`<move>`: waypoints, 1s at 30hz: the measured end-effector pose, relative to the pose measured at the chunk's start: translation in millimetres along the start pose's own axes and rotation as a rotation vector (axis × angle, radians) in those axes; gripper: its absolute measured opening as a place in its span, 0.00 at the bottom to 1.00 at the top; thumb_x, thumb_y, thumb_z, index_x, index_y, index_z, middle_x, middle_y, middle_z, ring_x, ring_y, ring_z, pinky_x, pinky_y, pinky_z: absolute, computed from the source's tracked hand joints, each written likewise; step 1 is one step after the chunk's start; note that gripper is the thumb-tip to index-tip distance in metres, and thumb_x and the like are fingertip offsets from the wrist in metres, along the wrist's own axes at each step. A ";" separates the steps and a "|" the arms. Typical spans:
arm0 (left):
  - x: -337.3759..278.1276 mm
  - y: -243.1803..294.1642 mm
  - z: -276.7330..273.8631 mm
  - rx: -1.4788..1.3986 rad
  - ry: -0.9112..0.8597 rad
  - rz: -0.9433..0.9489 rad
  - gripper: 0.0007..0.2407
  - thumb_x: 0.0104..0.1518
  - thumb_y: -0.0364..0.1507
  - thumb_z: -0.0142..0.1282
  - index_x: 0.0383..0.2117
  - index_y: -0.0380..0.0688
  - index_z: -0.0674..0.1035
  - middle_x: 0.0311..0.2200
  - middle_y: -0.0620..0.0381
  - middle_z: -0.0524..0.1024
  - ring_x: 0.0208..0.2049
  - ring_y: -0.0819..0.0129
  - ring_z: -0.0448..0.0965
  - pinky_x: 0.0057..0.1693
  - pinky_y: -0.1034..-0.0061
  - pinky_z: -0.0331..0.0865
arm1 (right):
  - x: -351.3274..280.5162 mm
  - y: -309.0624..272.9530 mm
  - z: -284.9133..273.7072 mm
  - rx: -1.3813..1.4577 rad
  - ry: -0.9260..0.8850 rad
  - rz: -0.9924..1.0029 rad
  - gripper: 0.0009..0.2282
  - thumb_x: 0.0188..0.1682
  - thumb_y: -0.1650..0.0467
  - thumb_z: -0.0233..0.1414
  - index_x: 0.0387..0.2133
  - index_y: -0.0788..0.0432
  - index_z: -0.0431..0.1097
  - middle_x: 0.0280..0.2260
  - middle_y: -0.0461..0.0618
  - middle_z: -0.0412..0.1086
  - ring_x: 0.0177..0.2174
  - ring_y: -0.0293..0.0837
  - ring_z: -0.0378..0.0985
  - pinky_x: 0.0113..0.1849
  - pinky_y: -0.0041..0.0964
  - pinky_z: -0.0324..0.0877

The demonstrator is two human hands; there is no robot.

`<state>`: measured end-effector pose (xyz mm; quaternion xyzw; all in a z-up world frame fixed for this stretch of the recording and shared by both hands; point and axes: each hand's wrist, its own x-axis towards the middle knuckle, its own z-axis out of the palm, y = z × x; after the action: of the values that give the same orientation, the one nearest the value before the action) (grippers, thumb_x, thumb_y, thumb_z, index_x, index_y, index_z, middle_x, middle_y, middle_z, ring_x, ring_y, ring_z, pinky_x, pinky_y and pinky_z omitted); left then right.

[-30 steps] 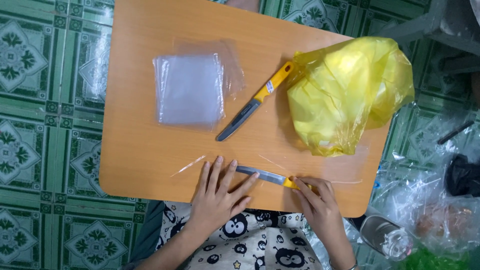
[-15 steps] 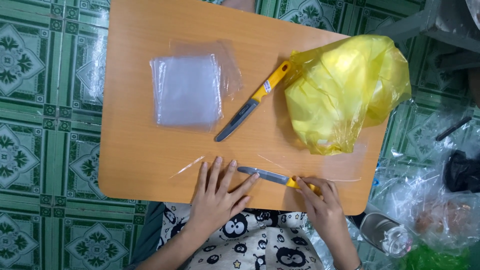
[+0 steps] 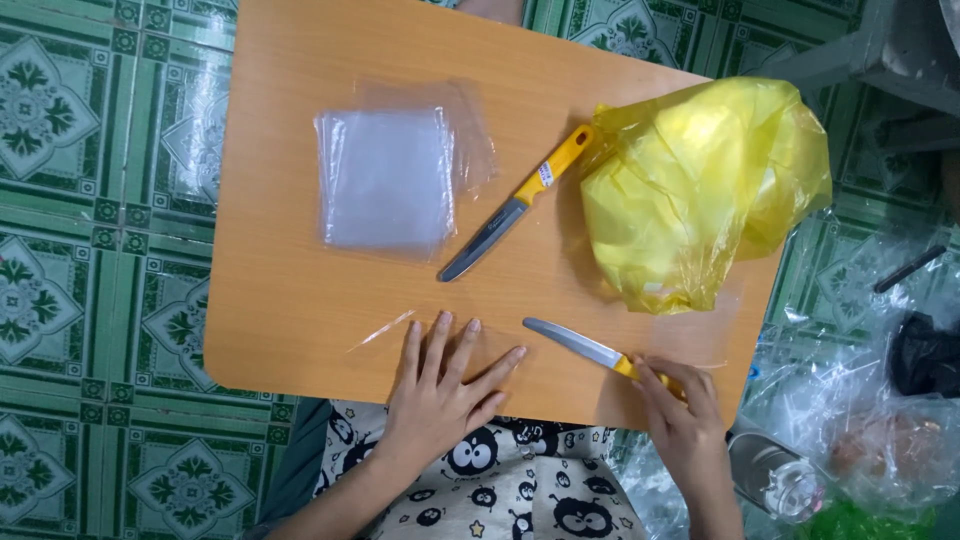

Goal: Trimming the edges of small clear plastic bags using a utility knife on a wooden surface.

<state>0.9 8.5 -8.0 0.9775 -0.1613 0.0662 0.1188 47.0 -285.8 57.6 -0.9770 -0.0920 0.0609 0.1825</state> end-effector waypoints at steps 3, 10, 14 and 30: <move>-1.6 -0.8 2.7 0.018 -0.004 0.008 0.27 0.68 0.53 0.39 0.73 0.71 0.56 0.73 0.41 0.36 0.72 0.36 0.39 0.71 0.37 0.39 | -4.2 -0.2 -8.9 0.075 0.064 -0.019 0.15 0.42 0.80 0.59 0.43 0.60 0.78 0.45 0.48 0.74 0.41 0.43 0.73 0.41 0.35 0.70; -3.4 0.8 9.0 0.016 -0.017 0.004 0.27 0.66 0.54 0.42 0.71 0.70 0.60 0.71 0.40 0.47 0.71 0.35 0.44 0.70 0.36 0.39 | -23.7 5.2 -8.0 0.155 -0.220 0.037 0.15 0.37 0.76 0.62 0.39 0.56 0.80 0.44 0.44 0.74 0.43 0.40 0.77 0.44 0.35 0.76; 0.2 1.0 1.3 0.018 0.015 -0.006 0.24 0.68 0.51 0.40 0.71 0.74 0.60 0.72 0.40 0.43 0.72 0.37 0.42 0.71 0.37 0.41 | -13.3 -15.7 2.4 0.202 -0.112 -0.024 0.13 0.39 0.75 0.62 0.39 0.59 0.79 0.43 0.45 0.74 0.42 0.43 0.76 0.43 0.36 0.74; -3.8 -0.1 9.4 0.010 0.015 0.016 0.25 0.68 0.50 0.40 0.72 0.69 0.59 0.73 0.41 0.38 0.72 0.34 0.40 0.71 0.35 0.37 | 24.3 -55.1 23.6 0.140 -0.043 -0.176 0.15 0.43 0.75 0.60 0.46 0.57 0.78 0.45 0.48 0.72 0.41 0.42 0.71 0.42 0.32 0.72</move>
<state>-1.8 7.4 -17.7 0.9762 -0.1681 0.0751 0.1143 58.4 -222.2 53.9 -0.9485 -0.1767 0.0721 0.2529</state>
